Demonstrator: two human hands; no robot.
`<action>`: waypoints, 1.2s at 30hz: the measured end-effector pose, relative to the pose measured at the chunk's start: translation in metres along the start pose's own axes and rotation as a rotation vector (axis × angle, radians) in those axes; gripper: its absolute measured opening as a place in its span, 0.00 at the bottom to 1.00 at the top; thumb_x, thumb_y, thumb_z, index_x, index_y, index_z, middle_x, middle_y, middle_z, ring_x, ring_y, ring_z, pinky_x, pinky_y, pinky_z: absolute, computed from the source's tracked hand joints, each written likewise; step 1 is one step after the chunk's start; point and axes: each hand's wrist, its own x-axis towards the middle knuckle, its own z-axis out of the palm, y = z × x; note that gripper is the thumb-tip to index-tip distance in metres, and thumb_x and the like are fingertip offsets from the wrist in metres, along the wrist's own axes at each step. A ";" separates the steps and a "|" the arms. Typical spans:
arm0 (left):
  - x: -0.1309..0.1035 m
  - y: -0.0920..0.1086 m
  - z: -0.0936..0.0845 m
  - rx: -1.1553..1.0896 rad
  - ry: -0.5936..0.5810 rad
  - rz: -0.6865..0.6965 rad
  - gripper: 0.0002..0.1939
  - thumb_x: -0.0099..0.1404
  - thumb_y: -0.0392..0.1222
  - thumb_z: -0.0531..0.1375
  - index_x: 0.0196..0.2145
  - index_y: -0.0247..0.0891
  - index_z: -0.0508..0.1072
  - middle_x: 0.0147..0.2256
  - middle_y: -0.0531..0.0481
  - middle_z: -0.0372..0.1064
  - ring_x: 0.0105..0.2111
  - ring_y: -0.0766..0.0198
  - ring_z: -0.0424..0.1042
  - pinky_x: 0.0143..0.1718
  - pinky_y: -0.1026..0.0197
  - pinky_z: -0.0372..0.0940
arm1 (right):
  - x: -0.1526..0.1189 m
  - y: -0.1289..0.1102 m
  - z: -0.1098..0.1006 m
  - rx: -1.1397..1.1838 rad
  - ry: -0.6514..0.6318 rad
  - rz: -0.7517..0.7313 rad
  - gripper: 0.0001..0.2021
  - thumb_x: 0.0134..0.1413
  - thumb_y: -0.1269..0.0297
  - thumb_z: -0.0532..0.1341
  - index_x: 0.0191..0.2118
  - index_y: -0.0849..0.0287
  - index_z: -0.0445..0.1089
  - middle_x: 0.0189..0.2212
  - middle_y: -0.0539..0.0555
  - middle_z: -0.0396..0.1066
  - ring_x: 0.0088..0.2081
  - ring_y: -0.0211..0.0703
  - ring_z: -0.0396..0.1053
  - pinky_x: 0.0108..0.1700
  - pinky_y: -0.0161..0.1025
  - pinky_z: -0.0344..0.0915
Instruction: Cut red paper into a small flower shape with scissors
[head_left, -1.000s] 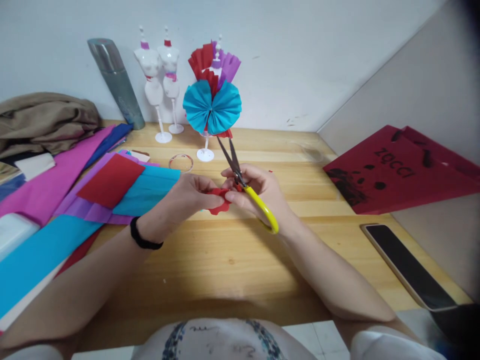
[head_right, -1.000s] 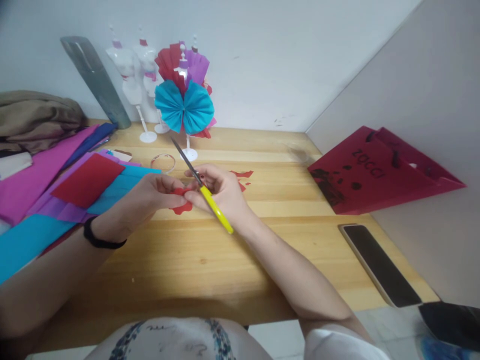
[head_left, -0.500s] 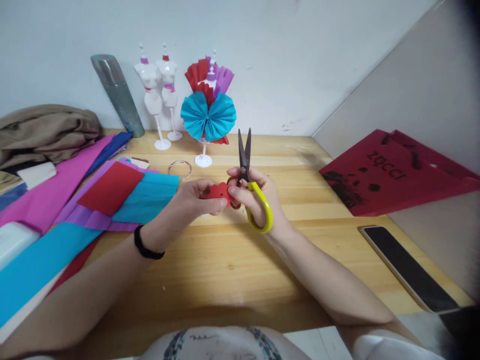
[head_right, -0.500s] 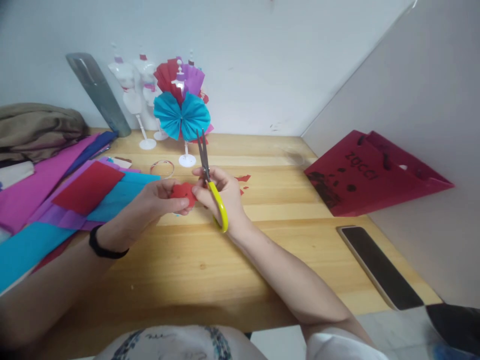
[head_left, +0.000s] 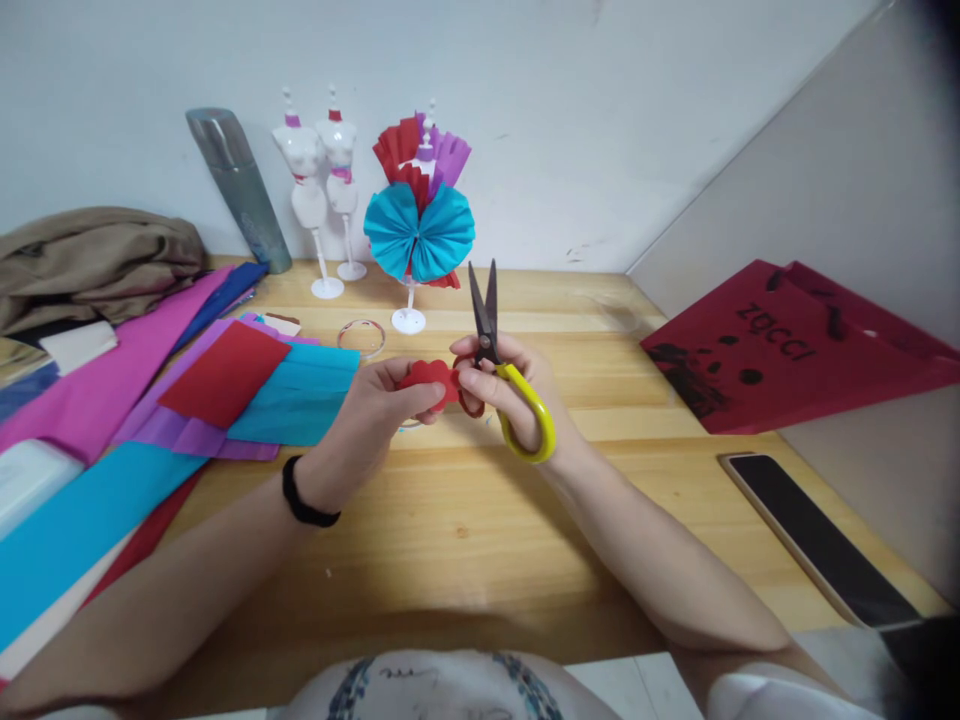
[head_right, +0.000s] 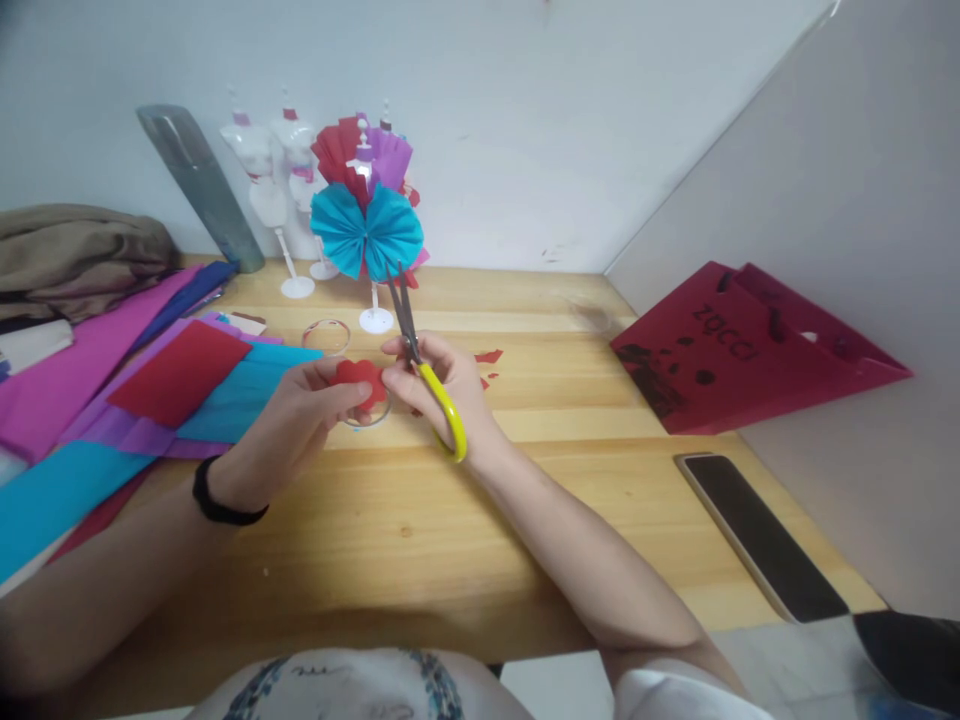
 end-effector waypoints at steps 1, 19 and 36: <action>0.000 0.002 -0.001 0.022 0.007 0.007 0.08 0.52 0.42 0.74 0.25 0.38 0.82 0.22 0.51 0.74 0.25 0.66 0.67 0.30 0.62 0.62 | 0.001 -0.003 -0.004 -0.029 -0.038 -0.002 0.23 0.49 0.48 0.80 0.43 0.56 0.76 0.26 0.43 0.67 0.24 0.35 0.63 0.27 0.37 0.60; 0.006 0.026 -0.007 0.060 0.026 0.003 0.04 0.44 0.39 0.73 0.21 0.39 0.84 0.23 0.52 0.78 0.25 0.67 0.70 0.31 0.64 0.65 | 0.005 -0.016 -0.030 -0.295 -0.415 0.037 0.34 0.54 0.24 0.70 0.40 0.56 0.78 0.31 0.53 0.73 0.30 0.44 0.67 0.31 0.42 0.66; 0.007 0.027 -0.012 0.048 -0.003 -0.052 0.07 0.44 0.40 0.74 0.23 0.37 0.84 0.25 0.48 0.78 0.27 0.64 0.72 0.32 0.61 0.66 | 0.001 -0.011 -0.014 -0.180 -0.167 0.037 0.26 0.53 0.39 0.77 0.45 0.55 0.79 0.29 0.48 0.70 0.27 0.39 0.62 0.30 0.40 0.61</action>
